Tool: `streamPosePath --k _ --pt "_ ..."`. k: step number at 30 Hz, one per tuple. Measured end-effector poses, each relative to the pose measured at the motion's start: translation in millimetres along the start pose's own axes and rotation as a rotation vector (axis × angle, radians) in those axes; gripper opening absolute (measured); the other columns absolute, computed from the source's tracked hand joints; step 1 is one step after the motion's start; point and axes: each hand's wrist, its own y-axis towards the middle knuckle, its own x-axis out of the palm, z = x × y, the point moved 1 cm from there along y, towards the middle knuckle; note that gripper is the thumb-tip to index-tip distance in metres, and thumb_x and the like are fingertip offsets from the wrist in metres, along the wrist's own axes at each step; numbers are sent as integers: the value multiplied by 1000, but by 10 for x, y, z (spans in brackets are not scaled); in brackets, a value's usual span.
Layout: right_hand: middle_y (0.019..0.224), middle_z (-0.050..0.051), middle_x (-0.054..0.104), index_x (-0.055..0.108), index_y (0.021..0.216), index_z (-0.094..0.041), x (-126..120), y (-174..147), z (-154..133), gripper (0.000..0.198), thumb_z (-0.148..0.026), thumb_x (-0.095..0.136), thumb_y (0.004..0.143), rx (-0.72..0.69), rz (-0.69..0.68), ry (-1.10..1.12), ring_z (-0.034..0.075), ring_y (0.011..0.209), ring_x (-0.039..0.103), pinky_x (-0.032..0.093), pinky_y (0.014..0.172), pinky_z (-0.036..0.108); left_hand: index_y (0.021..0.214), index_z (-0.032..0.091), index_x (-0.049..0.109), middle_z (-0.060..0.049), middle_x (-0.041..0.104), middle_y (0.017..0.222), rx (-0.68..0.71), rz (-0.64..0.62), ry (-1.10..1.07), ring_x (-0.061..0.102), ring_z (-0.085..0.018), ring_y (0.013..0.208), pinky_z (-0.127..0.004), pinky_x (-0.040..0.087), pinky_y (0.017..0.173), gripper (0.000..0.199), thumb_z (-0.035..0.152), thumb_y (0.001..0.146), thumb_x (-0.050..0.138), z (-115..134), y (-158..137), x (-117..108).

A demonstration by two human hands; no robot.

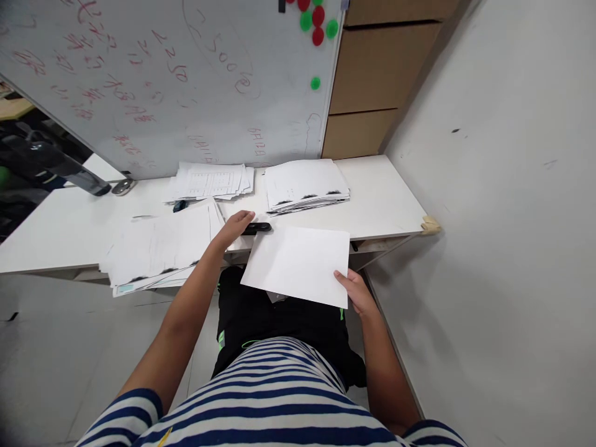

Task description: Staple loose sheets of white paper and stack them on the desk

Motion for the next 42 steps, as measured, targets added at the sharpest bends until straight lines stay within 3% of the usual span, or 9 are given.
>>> streamPosePath --k 4,8,11,18,21,25,31,36,42 --pt "95 7 79 73 108 -17 -54 25 -75 51 -45 87 67 -17 50 -6 24 82 75 62 69 34 104 25 64 -9 67 124 -73 208 106 58 -29 119 -48 44 102 41 58 94 42 190 271 136" --pt "92 7 79 74 104 -17 -31 71 -99 50 -46 87 66 -37 83 -24 22 78 75 61 70 32 121 19 57 -20 35 157 -105 416 316 28 -38 147 -59 30 113 41 47 93 47 253 496 380" --pt "90 5 79 75 100 -18 -25 104 -57 46 -46 87 66 -36 103 -23 22 77 75 61 72 32 130 15 50 -22 21 163 -108 427 387 11 -39 153 -65 19 117 49 47 93 46 197 557 503" --pt "93 5 79 75 97 -20 24 165 94 40 -44 86 66 -24 192 -17 24 81 74 61 77 36 127 17 53 -15 25 163 99 421 363 -2 -35 155 -67 3 120 39 38 94 47 243 490 630" --pt "99 5 79 74 101 -21 77 190 148 42 -45 84 68 -31 208 -35 24 87 74 60 80 36 121 17 57 -16 32 159 42 432 376 5 -36 154 -65 3 120 34 35 93 49 228 498 616" --pt "101 7 78 74 102 -19 134 192 178 43 -46 80 69 -127 288 -237 25 91 72 57 81 37 115 17 60 -18 46 146 -78 480 270 24 -36 148 -57 24 117 31 35 93 49 157 564 474" --pt "90 6 78 74 91 -18 201 150 195 39 -51 76 70 -223 408 -232 24 81 71 57 70 32 117 19 55 -13 58 129 -44 719 -16 50 -22 125 -41 37 110 34 33 101 28 134 383 265" --pt "87 4 78 74 95 -18 205 106 60 42 -48 80 66 -246 356 -8 20 71 71 57 64 30 103 23 63 -11 62 122 194 481 329 48 -26 128 -41 36 108 29 39 99 40 -17 25 341" --pt "82 4 77 75 94 -17 200 -145 -457 39 -44 81 65 -368 404 -58 17 64 68 53 58 27 87 21 65 -13 66 93 74 448 351 59 -28 100 -43 41 89 42 44 101 32 -151 -12 519"
